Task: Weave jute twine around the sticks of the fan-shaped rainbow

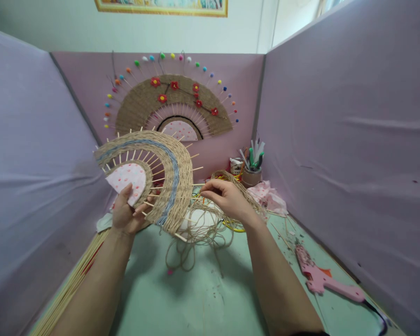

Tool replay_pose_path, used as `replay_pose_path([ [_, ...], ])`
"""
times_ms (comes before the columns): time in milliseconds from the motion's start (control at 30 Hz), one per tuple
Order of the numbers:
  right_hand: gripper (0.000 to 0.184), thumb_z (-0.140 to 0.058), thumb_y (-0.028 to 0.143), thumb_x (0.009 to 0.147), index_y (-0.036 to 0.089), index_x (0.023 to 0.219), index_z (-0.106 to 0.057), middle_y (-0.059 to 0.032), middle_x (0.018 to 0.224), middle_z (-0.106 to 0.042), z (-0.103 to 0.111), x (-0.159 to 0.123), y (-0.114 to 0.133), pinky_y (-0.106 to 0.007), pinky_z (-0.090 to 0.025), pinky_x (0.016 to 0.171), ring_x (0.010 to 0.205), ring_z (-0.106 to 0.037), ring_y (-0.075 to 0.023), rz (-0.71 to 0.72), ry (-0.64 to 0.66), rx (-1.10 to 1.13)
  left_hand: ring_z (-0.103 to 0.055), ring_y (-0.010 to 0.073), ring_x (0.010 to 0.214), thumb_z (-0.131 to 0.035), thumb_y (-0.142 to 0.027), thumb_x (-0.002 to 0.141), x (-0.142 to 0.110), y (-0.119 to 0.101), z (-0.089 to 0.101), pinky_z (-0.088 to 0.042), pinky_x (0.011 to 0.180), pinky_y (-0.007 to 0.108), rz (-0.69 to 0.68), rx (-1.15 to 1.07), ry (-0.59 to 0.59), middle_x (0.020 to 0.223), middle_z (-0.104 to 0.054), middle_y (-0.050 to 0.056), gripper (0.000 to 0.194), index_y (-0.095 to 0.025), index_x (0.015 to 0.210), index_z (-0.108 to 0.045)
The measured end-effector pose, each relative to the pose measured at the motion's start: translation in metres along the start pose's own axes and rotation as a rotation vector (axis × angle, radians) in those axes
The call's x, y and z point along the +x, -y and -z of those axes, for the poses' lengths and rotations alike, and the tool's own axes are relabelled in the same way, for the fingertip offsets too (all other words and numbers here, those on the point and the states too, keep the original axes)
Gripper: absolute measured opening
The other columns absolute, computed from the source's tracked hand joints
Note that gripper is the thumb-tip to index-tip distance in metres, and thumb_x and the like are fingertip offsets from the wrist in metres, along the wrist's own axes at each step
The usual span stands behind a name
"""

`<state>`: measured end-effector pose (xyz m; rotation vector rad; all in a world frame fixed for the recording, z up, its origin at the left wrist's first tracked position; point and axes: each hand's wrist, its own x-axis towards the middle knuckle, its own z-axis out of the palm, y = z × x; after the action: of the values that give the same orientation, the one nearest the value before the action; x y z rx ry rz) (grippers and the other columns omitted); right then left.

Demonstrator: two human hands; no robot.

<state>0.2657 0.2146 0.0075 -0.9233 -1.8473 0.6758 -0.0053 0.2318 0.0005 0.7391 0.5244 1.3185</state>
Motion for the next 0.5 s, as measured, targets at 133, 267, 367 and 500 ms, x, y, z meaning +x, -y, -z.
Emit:
replay_pose_path([
  [133, 0.026, -0.058, 0.041, 0.081, 0.016, 0.078, -0.064, -0.0017, 0.069, -0.058, 0.003, -0.003, 0.005, -0.024, -0.034, 0.054, 0.061, -0.045, -0.0103, -0.023, -0.056, -0.082, -0.043, 0.0060, 0.034, -0.030, -0.039, 0.090, -0.001, -0.003, -0.001, -0.024, 0.026, 0.012, -0.002, 0.011, -0.041, 0.065, -0.062, 0.011, 0.044, -0.008, 0.086, -0.062],
  [267, 0.028, -0.060, 0.043, 0.080, 0.016, 0.075, -0.064, -0.0009, 0.064, -0.057, 0.005, -0.006, 0.011, -0.023, -0.032, 0.051, 0.056, -0.043, -0.0089, -0.040, -0.116, -0.131, -0.041, 0.0063, 0.031, -0.029, -0.041, 0.090, -0.003, -0.006, 0.001, -0.034, 0.030, 0.015, 0.003, -0.006, -0.034, 0.058, -0.061, 0.008, 0.048, -0.009, 0.085, -0.063],
  [367, 0.027, -0.060, 0.042, 0.080, 0.016, 0.075, -0.064, -0.0005, 0.062, -0.057, 0.006, -0.006, 0.014, -0.024, -0.031, 0.050, 0.054, -0.041, -0.0083, -0.029, -0.150, -0.143, -0.038, 0.0057, 0.027, -0.028, -0.044, 0.090, -0.004, -0.009, 0.004, -0.039, 0.032, 0.018, 0.028, 0.005, 0.004, 0.056, -0.061, 0.007, 0.051, -0.009, 0.084, -0.064],
  [500, 0.024, -0.060, 0.040, 0.081, 0.016, 0.076, -0.065, -0.0007, 0.065, -0.058, 0.004, -0.006, 0.015, -0.024, -0.033, 0.052, 0.057, -0.044, -0.0088, 0.009, -0.167, -0.145, -0.035, 0.0048, 0.024, -0.025, -0.051, 0.089, -0.007, -0.014, 0.007, -0.037, 0.031, 0.018, 0.080, 0.068, 0.020, 0.055, -0.061, 0.008, 0.058, -0.008, 0.081, -0.064],
])
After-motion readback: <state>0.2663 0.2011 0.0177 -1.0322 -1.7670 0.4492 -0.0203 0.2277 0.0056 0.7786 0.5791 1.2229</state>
